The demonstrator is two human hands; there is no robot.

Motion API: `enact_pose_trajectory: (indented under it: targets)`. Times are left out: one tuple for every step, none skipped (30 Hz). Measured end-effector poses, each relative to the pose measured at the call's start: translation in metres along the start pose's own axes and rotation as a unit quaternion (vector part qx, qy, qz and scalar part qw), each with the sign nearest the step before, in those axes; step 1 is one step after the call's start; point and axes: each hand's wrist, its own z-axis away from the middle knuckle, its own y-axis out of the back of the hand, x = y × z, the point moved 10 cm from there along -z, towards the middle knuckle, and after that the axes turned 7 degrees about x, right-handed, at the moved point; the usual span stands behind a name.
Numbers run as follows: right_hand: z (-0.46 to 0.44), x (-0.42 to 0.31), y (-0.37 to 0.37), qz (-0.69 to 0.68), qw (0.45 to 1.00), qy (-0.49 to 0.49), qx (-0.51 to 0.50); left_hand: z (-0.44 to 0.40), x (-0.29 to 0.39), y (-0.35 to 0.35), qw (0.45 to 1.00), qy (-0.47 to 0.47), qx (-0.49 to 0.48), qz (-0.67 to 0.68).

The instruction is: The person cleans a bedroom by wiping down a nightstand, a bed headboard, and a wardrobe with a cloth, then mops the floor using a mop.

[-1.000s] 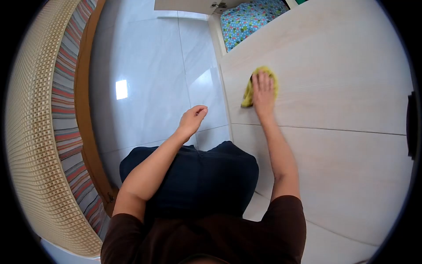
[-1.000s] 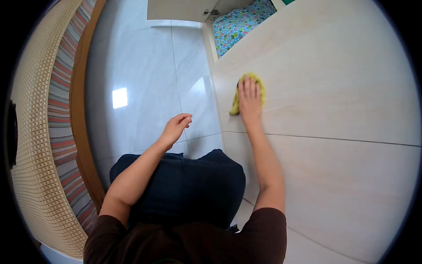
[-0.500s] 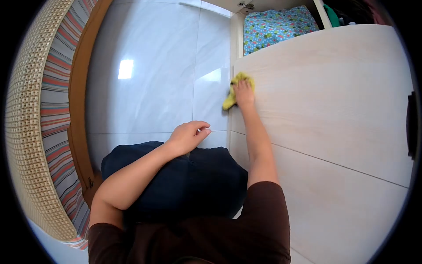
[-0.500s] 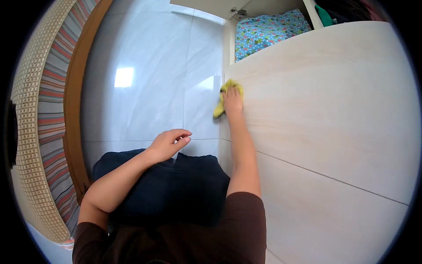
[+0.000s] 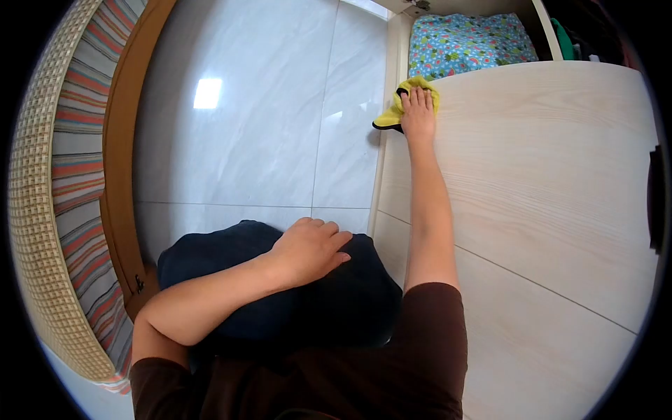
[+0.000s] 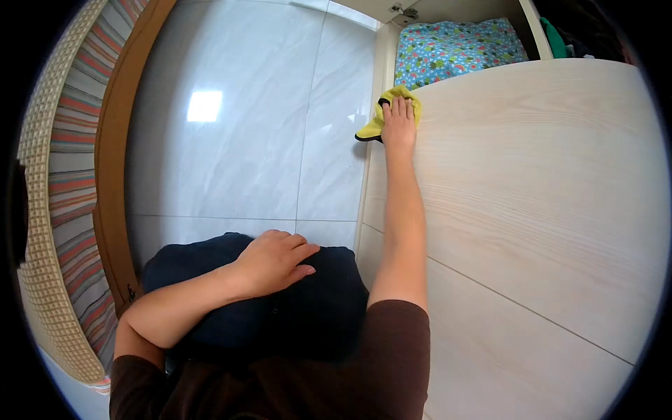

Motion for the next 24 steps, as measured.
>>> enact_pose_trajectory:
  targets:
    - [0.003,-0.007,-0.007,-0.001,1.0,0.017,-0.022,0.0,-0.001,-0.003,1.0,-0.004,0.001,0.003]
    - [0.008,-0.019,-0.012,-0.003,0.999,0.033,-0.043,-0.001,-0.003,-0.003,1.0,-0.008,0.002,0.003]
    - [0.017,-0.032,-0.02,-0.007,0.997,0.049,-0.065,-0.001,-0.004,-0.003,1.0,-0.012,0.001,0.004]
    - [0.033,-0.048,-0.031,-0.018,0.991,0.077,-0.111,0.0,-0.008,-0.004,1.0,-0.005,-0.004,-0.02]
    - [0.053,-0.069,-0.047,-0.017,0.983,0.113,-0.142,-0.001,-0.013,-0.003,0.999,0.0,-0.006,-0.044]
    - [0.078,-0.087,-0.061,-0.013,0.973,0.15,-0.173,-0.002,-0.016,-0.001,0.998,0.005,-0.007,-0.065]
    - [0.106,-0.104,-0.061,-0.021,0.962,0.183,-0.2,0.0,-0.016,0.004,0.998,0.009,0.0,-0.063]
    - [0.135,-0.119,-0.054,-0.031,0.951,0.224,-0.209,0.0,-0.016,0.009,0.998,0.012,0.008,-0.062]
    - [0.163,-0.13,-0.048,-0.067,0.951,0.249,-0.169,0.001,-0.016,0.015,0.998,0.015,0.017,-0.06]
    - [0.187,-0.138,-0.04,-0.109,0.927,0.272,-0.234,0.001,-0.016,0.021,0.998,0.014,0.026,-0.054]
    - [0.204,-0.145,-0.043,-0.107,0.92,0.287,-0.243,0.001,-0.014,0.025,0.998,0.013,0.035,-0.048]
    - [0.205,-0.145,-0.042,-0.11,0.915,0.289,-0.258,0.001,-0.013,0.027,0.998,0.012,0.043,-0.041]
    - [0.206,-0.145,-0.043,-0.114,0.91,0.29,-0.272,0.001,-0.011,0.027,0.998,0.006,0.044,-0.037]
    - [0.196,-0.139,-0.046,-0.083,0.921,0.276,-0.264,-0.001,-0.009,0.025,0.998,0.0,0.045,-0.034]
    - [0.178,-0.133,-0.053,-0.054,0.929,0.262,-0.255,-0.002,-0.007,0.022,0.999,-0.005,0.044,-0.03]
    - [0.158,-0.126,-0.059,-0.027,0.937,0.246,-0.245,-0.003,-0.005,0.017,0.999,-0.011,0.038,-0.027]
    - [0.13,-0.111,-0.059,-0.019,0.961,0.196,-0.192,-0.004,-0.002,0.01,0.999,-0.018,0.031,-0.026]
    - [0.101,-0.093,-0.06,-0.013,0.98,0.143,-0.138,-0.004,-0.001,0.004,0.999,-0.024,0.021,-0.026]
    - [0.073,-0.074,-0.059,0.01,0.987,0.107,-0.117,-0.004,0.002,-0.004,0.999,-0.027,0.007,-0.028]
    - [0.05,-0.054,-0.034,0.01,0.994,0.062,-0.091,-0.004,0.004,-0.011,0.999,-0.031,-0.008,-0.029]
    - [0.029,-0.038,-0.019,0.011,0.998,0.026,-0.062,-0.005,0.006,-0.018,0.999,-0.036,-0.022,-0.03]
    - [0.02,-0.026,-0.014,0.013,0.999,-0.01,-0.035,-0.006,0.004,-0.025,0.998,-0.035,-0.042,-0.038]
    - [0.027,-0.029,-0.014,0.012,0.999,-0.002,-0.033,-0.006,0.003,-0.031,0.996,-0.036,-0.064,-0.046]
    - [0.035,-0.032,-0.014,0.014,0.999,0.007,-0.032,-0.006,0.003,-0.037,0.994,-0.038,-0.084,-0.051]
